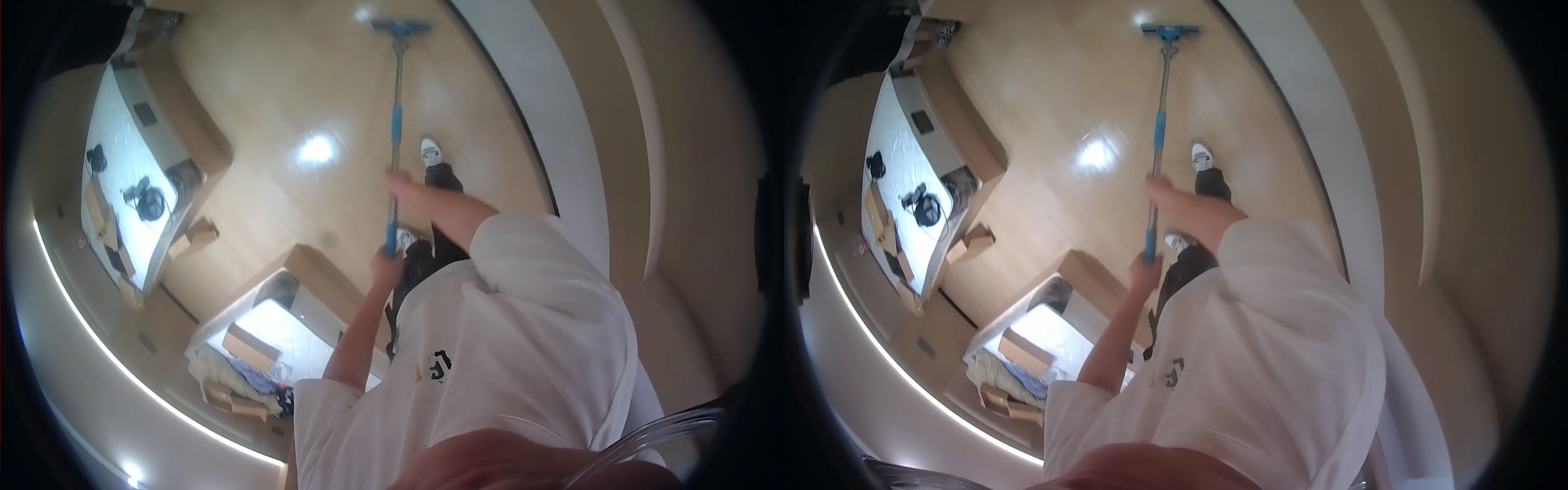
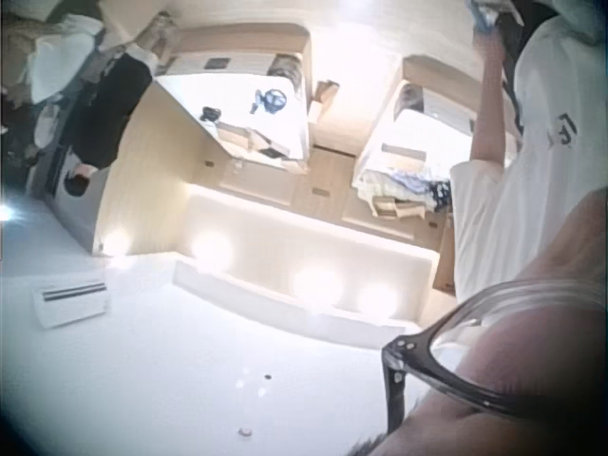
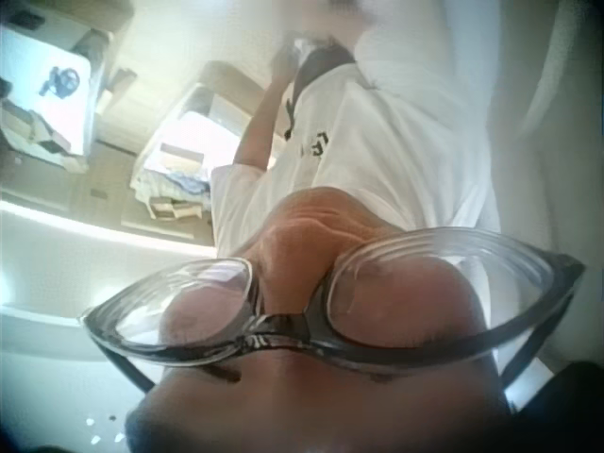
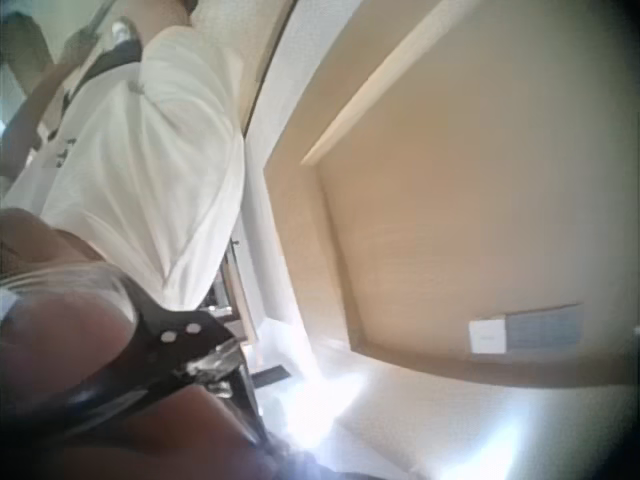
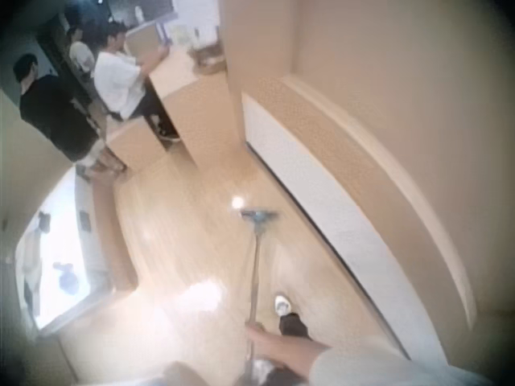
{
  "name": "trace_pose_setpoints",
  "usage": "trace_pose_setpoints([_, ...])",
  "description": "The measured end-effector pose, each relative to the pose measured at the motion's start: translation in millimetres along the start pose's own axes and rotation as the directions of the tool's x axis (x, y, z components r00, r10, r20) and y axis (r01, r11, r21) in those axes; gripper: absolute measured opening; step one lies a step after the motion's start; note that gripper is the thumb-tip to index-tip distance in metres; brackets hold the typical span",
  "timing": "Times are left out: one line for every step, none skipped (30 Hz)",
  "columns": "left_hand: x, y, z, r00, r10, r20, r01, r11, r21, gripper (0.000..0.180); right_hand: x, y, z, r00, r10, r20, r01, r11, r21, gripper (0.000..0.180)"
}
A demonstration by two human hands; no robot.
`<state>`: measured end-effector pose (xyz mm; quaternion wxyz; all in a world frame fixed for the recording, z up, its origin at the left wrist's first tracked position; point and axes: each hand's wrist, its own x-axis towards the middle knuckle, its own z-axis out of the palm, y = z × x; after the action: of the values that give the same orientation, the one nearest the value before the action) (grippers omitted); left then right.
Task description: The person mops the floor using a flat mop, sliding it back and forth along the wooden floorboards around mattresses, desks, and cardboard boxes.
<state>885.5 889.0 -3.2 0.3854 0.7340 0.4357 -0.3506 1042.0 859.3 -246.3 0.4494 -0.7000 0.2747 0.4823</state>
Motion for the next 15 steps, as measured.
trace_pose_setpoints([32, 31, 15, 0.977, 0.205, -0.06, -0.204, 0.979, 0.012, 0.04, 51, -10, -28, 0.973, -0.221, -0.064, 0.22, 0.975, -0.028, 0.019])
trace_pose_setpoints([44, 91, 12, 0.961, 0.189, 0.204, -0.07, 0.875, -0.48, 0.035, 57, -51, -63, 0.97, -0.203, -0.137, 0.197, 0.979, -0.054, 0.024])
trace_pose_setpoints([42, 149, 5, 0.917, 0.239, 0.321, 0.064, 0.705, -0.706, 0.031, 52, -97, -98, 0.963, -0.174, -0.208, 0.163, 0.984, -0.071, 0.03])
trace_pose_setpoints([51, 179, 6, 0.857, 0.267, 0.441, 0.224, 0.578, -0.785, 0.02, 37, -151, -131, 0.95, -0.153, -0.271, 0.135, 0.987, -0.086, 0.037])
trace_pose_setpoints([59, 207, 13, 0.873, 0.289, 0.393, 0.204, 0.516, -0.832, 0.018, 34, -182, -159, 0.933, -0.258, -0.252, 0.201, 0.952, -0.231, 0.037])
trace_pose_setpoints([59, 226, 11, 0.898, 0.248, 0.364, 0.202, 0.502, -0.841, 0.016, 12, -200, -161, 0.935, -0.29, -0.204, 0.23, 0.934, -0.272, 0.036])
trace_pose_setpoints([59, 238, 3, 0.92, 0.216, 0.328, 0.19, 0.486, -0.853, 0.014, -11, -219, -163, 0.936, -0.315, -0.156, 0.257, 0.916, -0.309, 0.037])
trace_pose_setpoints([59, 233, 0, 0.918, 0.241, 0.317, 0.172, 0.477, -0.862, 0.014, -19, -220, -165, 0.926, -0.353, -0.137, 0.282, 0.884, -0.371, 0.035])
trace_pose_setpoints([54, 221, 3, 0.916, 0.253, 0.31, 0.105, 0.595, -0.797, 0.014, -18, -202, -162, 0.903, -0.413, -0.119, 0.316, 0.826, -0.466, 0.033])
trace_pose_setpoints([44, 203, 8, 0.913, 0.264, 0.31, 0.034, 0.71, -0.703, 0.013, -8, -174, -160, 0.856, -0.508, -0.095, 0.348, 0.703, -0.62, 0.031])
trace_pose_setpoints([35, 169, 13, 0.911, 0.209, 0.355, 0.062, 0.782, -0.62, 0.015, 6, -133, -150, 0.783, -0.621, -0.039, 0.332, 0.47, -0.818, 0.029])
trace_pose_setpoints([29, 120, 14, 0.925, 0.206, 0.319, 0.006, 0.832, -0.555, 0.016, 13, -80, -120, 0.728, -0.683, 0.058, 0.276, 0.214, -0.937, 0.027])
trace_pose_setpoints([28, 57, 9, 0.948, 0.171, 0.267, -0.011, 0.859, -0.511, 0.018, -12, -38, -59, 0.764, -0.63, 0.138, 0.24, 0.079, -0.968, 0.022])
trace_pose_setpoints([26, -20, 10, 0.969, 0.155, 0.191, -0.06, 0.902, -0.427, 0.021, -30, 6, -6, 0.76, -0.501, 0.414, 0.302, -0.291, -0.908, 0.019])
trace_pose_setpoints([25, -100, 12, 0.979, 0.167, 0.113, -0.122, 0.938, -0.325, 0.024, -54, 47, 42, 0.692, -0.335, 0.639, 0.373, -0.592, -0.715, 0.02])
